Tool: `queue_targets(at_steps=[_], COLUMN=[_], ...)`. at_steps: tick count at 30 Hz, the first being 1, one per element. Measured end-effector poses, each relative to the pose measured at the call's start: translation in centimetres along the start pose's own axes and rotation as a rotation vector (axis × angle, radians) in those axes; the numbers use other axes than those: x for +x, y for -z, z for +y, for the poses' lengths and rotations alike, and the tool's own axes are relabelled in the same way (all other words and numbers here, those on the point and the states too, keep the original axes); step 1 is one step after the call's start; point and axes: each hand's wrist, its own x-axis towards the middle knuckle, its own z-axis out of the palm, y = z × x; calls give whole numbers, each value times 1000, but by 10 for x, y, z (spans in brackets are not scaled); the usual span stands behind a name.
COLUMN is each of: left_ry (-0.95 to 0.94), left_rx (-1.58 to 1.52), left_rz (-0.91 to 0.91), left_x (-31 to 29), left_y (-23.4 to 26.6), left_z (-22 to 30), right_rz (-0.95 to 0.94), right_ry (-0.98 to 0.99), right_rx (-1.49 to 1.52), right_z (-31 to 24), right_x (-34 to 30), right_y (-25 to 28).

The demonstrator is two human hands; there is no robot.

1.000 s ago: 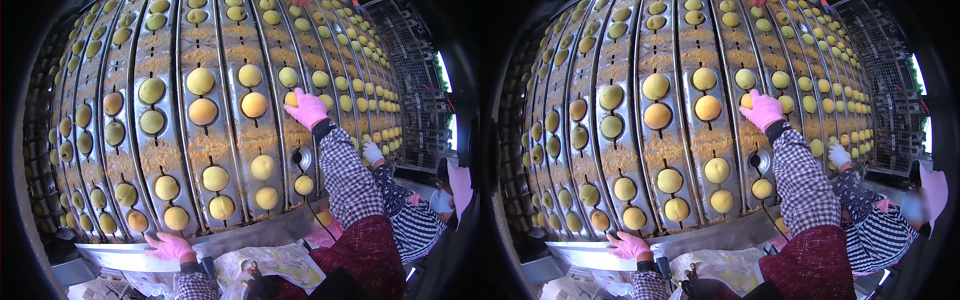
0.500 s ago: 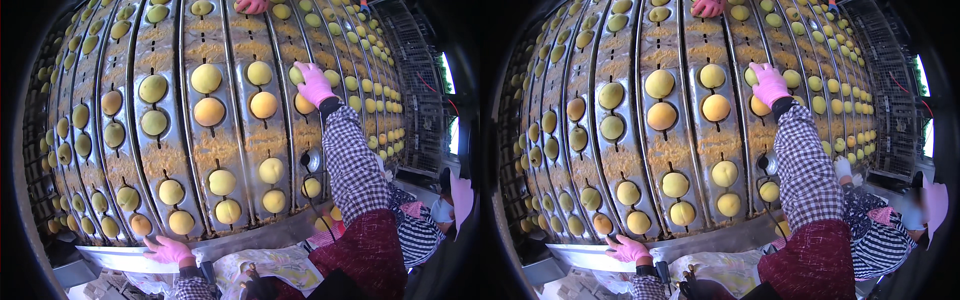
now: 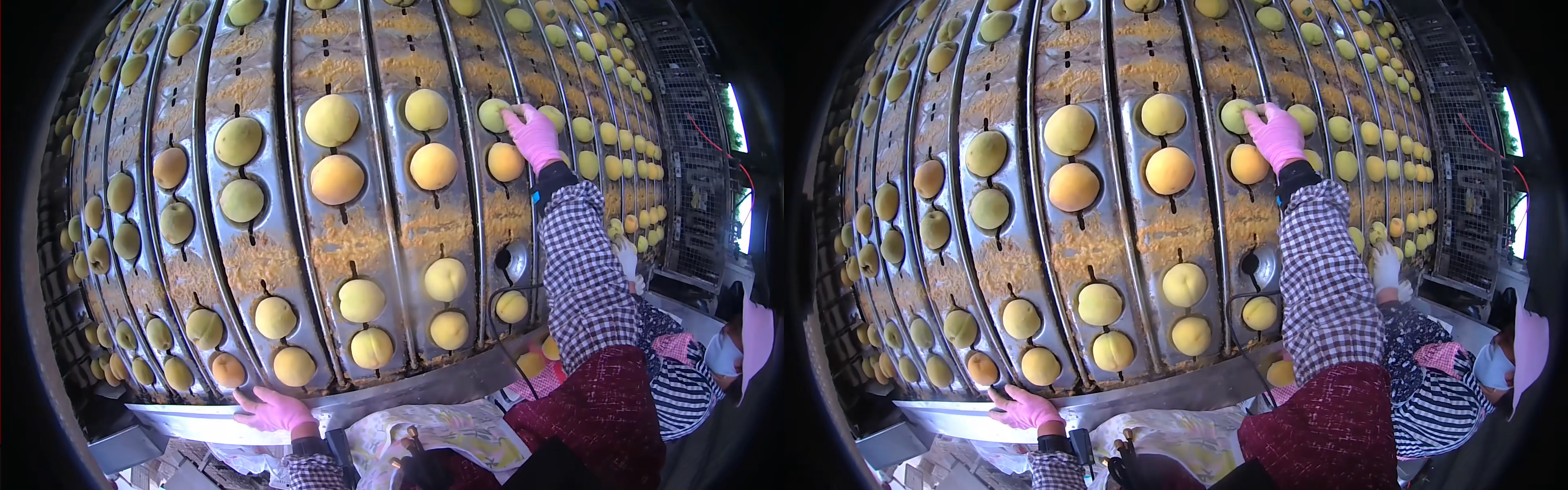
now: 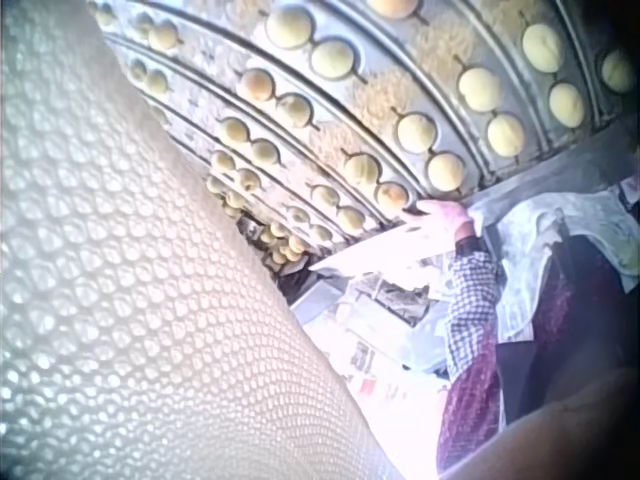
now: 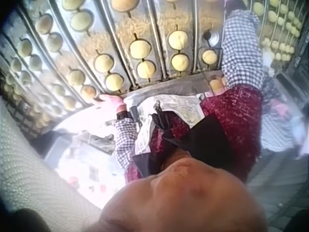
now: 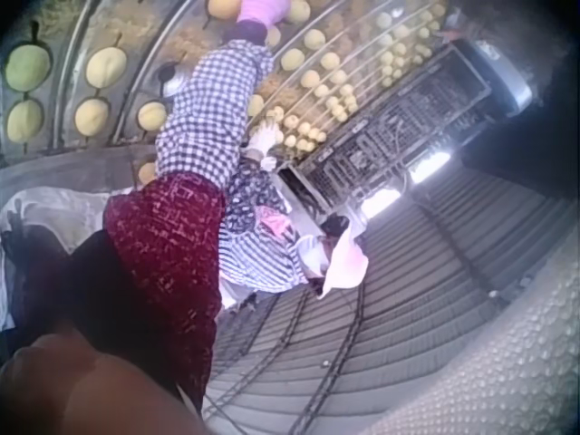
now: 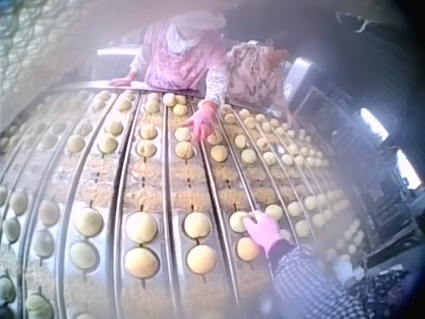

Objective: The person arranges peaches on a moving conveyor sorting machine by hand, picking up loose peaches and positioning them into individual slots along the line.

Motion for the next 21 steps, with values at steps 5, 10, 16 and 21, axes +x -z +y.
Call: queue_targets(at_steps=[5,10,16,21], left_ry=[-9,-6,15,10], left_rx=[5,-10,-3,-50], left_rz=[23,36,7,15], left_x=[3,2,-1,-1], left_y=[-4,-8,7,4], left_z=[-7,-8,-1,0], right_rz=[-32,-116,-25,-144], right_ry=[-43,-42,343,684], right_rx=[-91,-289,-551,-723], right_z=[-7,-11,-119,-148], right_x=[8,20,-14,-40], right_y=[3,17,0,-42])
